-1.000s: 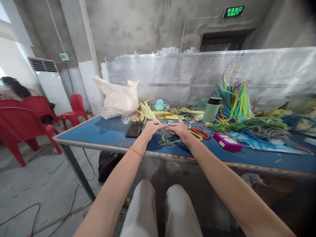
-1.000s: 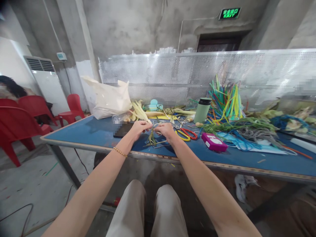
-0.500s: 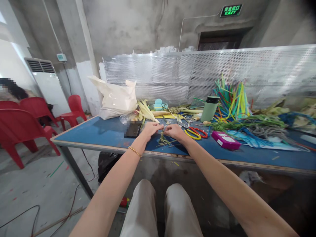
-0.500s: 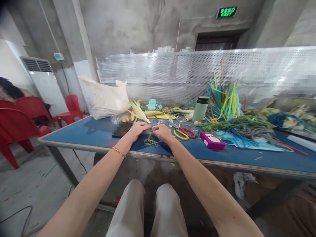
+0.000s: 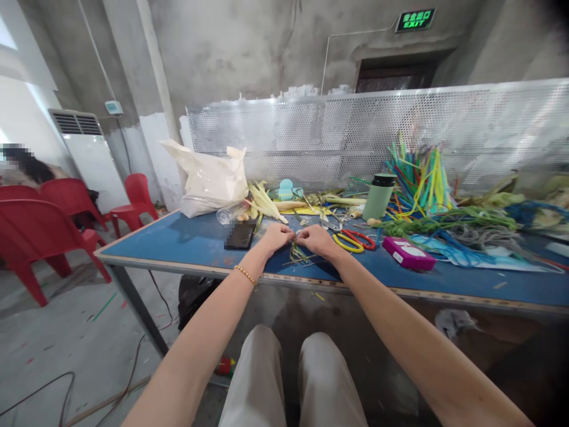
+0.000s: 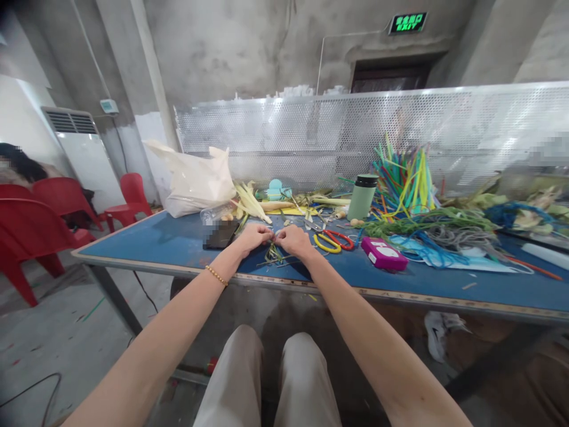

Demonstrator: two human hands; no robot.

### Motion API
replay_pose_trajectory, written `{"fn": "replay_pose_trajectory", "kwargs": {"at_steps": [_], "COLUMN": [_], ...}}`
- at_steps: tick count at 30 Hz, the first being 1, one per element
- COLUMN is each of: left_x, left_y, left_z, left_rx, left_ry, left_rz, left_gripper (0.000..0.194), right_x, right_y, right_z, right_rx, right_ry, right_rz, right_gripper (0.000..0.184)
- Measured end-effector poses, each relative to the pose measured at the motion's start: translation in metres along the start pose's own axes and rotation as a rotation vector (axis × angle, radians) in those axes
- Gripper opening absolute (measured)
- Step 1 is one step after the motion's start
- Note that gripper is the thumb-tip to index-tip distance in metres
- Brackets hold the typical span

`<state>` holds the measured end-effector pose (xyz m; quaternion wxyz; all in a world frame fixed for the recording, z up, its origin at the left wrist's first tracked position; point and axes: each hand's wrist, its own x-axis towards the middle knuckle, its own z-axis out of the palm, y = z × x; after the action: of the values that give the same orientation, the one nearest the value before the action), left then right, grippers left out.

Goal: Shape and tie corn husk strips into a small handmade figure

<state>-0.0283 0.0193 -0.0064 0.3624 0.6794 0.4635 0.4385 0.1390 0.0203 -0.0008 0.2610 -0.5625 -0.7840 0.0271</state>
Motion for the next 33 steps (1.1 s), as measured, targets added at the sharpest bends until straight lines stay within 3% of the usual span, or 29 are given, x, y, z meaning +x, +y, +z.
{"fn": "replay_pose_trajectory", "kwargs": {"at_steps": [6, 9, 17, 21, 27, 33], "left_x": [0.003, 0.004, 0.012, 0.012, 0.007, 0.004], "left_y": [-0.006, -0.007, -0.013, -0.015, -0.009, -0.001], "left_z": [0.002, 0.003, 0.005, 0.004, 0.002, 0.003], "left_rx": [0.085, 0.121, 0.192, 0.143, 0.14, 0.155], "left_ry": [-0.038, -0.048, -0.02, -0.013, 0.003, 0.031], "left_rz": [0.072, 0.088, 0.146, 0.133, 0.119, 0.037], "left_gripper": [0.009, 0.01, 0.008, 0.007, 0.004, 0.007], "right_x": [0.0, 0.002, 0.007, 0.011, 0.009, 0.003], "right_y": [-0.003, -0.002, -0.002, 0.006, 0.01, 0.003], "right_z": [-0.006, -0.007, -0.008, -0.004, -0.002, -0.007], "right_rx": [-0.071, -0.076, 0.24, 0.189, -0.053, -0.117], "right_ry": [-0.023, -0.007, 0.153, 0.25, 0.068, 0.076], "right_rz": [0.052, 0.061, -0.255, -0.274, -0.224, -0.209], "right_gripper": [0.016, 0.026, 0.025, 0.025, 0.016, 0.014]}}
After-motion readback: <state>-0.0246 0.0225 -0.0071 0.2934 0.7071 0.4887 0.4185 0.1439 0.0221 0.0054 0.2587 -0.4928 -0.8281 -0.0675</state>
